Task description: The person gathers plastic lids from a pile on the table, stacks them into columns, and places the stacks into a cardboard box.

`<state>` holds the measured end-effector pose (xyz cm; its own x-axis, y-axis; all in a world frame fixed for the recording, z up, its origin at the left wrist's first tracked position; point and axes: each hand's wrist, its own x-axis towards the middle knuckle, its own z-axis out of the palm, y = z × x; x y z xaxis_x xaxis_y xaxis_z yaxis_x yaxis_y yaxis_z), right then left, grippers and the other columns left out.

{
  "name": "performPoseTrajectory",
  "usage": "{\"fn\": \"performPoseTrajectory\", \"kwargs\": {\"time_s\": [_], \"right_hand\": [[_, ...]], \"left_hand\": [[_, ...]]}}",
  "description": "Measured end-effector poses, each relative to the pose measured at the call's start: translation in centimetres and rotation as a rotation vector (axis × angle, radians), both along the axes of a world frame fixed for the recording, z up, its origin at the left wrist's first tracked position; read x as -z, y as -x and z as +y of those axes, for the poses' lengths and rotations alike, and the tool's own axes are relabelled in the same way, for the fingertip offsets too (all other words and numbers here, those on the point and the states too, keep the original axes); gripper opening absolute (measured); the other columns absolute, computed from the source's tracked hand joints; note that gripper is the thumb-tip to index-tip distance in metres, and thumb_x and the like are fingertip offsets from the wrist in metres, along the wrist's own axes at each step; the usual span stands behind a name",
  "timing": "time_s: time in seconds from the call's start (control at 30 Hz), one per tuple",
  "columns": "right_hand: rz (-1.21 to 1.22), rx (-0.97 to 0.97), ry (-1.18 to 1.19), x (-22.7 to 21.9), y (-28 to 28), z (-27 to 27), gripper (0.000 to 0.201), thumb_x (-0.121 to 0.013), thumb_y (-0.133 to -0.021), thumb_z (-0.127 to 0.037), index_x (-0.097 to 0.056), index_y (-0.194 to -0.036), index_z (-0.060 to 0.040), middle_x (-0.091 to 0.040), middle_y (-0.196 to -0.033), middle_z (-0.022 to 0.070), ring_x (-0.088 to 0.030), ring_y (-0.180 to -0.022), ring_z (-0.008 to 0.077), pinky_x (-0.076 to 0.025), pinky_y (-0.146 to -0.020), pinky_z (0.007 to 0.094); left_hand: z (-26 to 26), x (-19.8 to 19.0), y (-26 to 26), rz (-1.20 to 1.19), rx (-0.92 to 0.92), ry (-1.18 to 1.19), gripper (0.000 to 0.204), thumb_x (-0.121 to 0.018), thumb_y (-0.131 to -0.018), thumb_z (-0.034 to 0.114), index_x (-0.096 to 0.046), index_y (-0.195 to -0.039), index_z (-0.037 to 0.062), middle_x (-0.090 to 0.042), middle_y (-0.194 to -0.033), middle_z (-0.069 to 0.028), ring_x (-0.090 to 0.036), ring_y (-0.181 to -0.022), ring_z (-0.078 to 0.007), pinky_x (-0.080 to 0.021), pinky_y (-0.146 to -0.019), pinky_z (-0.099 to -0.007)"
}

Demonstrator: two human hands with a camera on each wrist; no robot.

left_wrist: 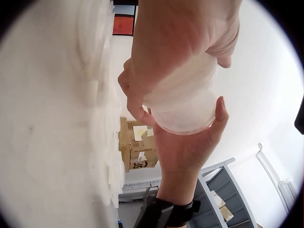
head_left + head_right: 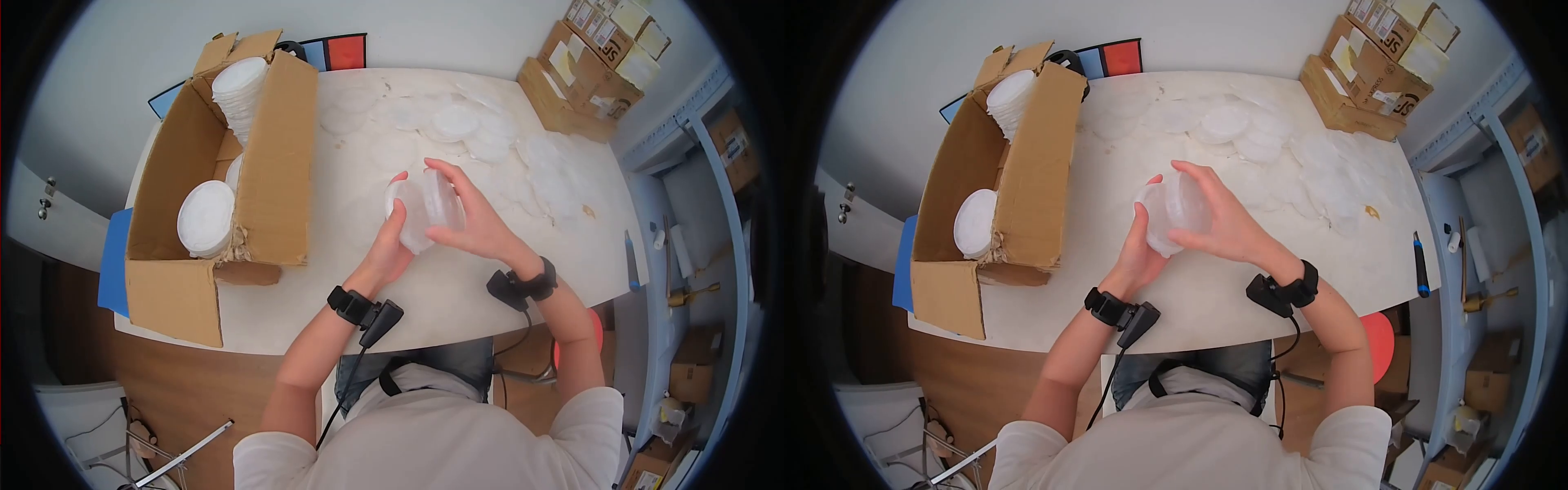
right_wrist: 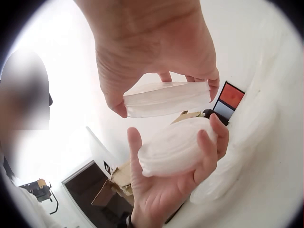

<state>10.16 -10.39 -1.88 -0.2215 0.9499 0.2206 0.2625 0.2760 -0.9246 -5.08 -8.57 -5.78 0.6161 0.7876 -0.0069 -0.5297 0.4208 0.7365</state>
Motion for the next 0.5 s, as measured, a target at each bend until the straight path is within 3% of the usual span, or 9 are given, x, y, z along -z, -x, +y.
{"fn": "performPoseTrajectory", "kwargs": {"time_s": [0.07, 0.23, 0.3, 0.43, 0.5], "right_hand": [[-0.266, -0.024, -0.199, -0.2, 1.4, -0.9, 0.077, -0.069, -0.068, -0.02, -0.028, -0.132, -0.0086, -0.036, -0.123, 0.0139, -0.034, -0.117, 0.0301, -0.032, -0.097, 0.0395], [-0.26, 0.028, -0.221, 1.1, 1.8, -1.0, 0.081, -0.071, -0.067, -0.023, -0.026, -0.133, -0.0087, -0.029, -0.127, 0.0154, -0.03, -0.119, 0.0327, -0.031, -0.098, 0.0403], [-0.248, 0.028, -0.23, 1.1, 1.7, -0.9, 0.082, -0.071, -0.067, -0.024, -0.026, -0.133, -0.0088, -0.028, -0.127, 0.0156, -0.03, -0.12, 0.0332, -0.031, -0.098, 0.0403], [-0.349, 0.016, -0.227, 2.0, 1.8, -0.9, 0.087, -0.071, -0.067, -0.031, -0.021, -0.136, -0.0089, -0.025, -0.13, 0.0171, -0.027, -0.122, 0.0341, -0.025, -0.099, 0.044], [-0.434, 0.035, -0.271, 2.5, 1.9, -0.9, 0.09, -0.07, -0.067, -0.034, -0.019, -0.136, -0.0084, -0.023, -0.132, 0.0178, -0.025, -0.122, 0.0352, -0.022, -0.1, 0.0457]], "left_hand": [[0.3, 1.3, 0.0, 0.04, 0.047, -0.034, 0.074, -0.028, -0.081, 0.066, -0.015, -0.137, 0.019, -0.03, -0.134, -0.0087, -0.032, -0.124, -0.0234, -0.034, -0.098, -0.0411], [0.5, 2.1, 0.2, 0.087, 0.128, -0.097, 0.081, -0.022, -0.078, 0.07, -0.013, -0.138, 0.0155, -0.027, -0.137, -0.0071, -0.028, -0.127, -0.0214, -0.031, -0.102, -0.0389], [0.4, 1.9, 0.5, 0.013, 0.189, -0.02, 0.083, -0.038, -0.079, 0.065, -0.012, -0.137, 0.0124, -0.03, -0.133, -0.0078, -0.032, -0.124, -0.0203, -0.033, -0.099, -0.0369], [0.2, 2.3, 0.6, 0.029, 0.191, 0.011, 0.085, -0.043, -0.08, 0.062, -0.014, -0.135, 0.0053, -0.031, -0.132, -0.0087, -0.031, -0.124, -0.0206, -0.033, -0.099, -0.036], [0.1, 2.5, 0.8, 0.036, 0.221, 0.037, 0.076, -0.051, -0.083, 0.05, -0.019, -0.134, 0.0035, -0.034, -0.129, -0.009, -0.035, -0.121, -0.02, -0.035, -0.097, -0.0348]]}}
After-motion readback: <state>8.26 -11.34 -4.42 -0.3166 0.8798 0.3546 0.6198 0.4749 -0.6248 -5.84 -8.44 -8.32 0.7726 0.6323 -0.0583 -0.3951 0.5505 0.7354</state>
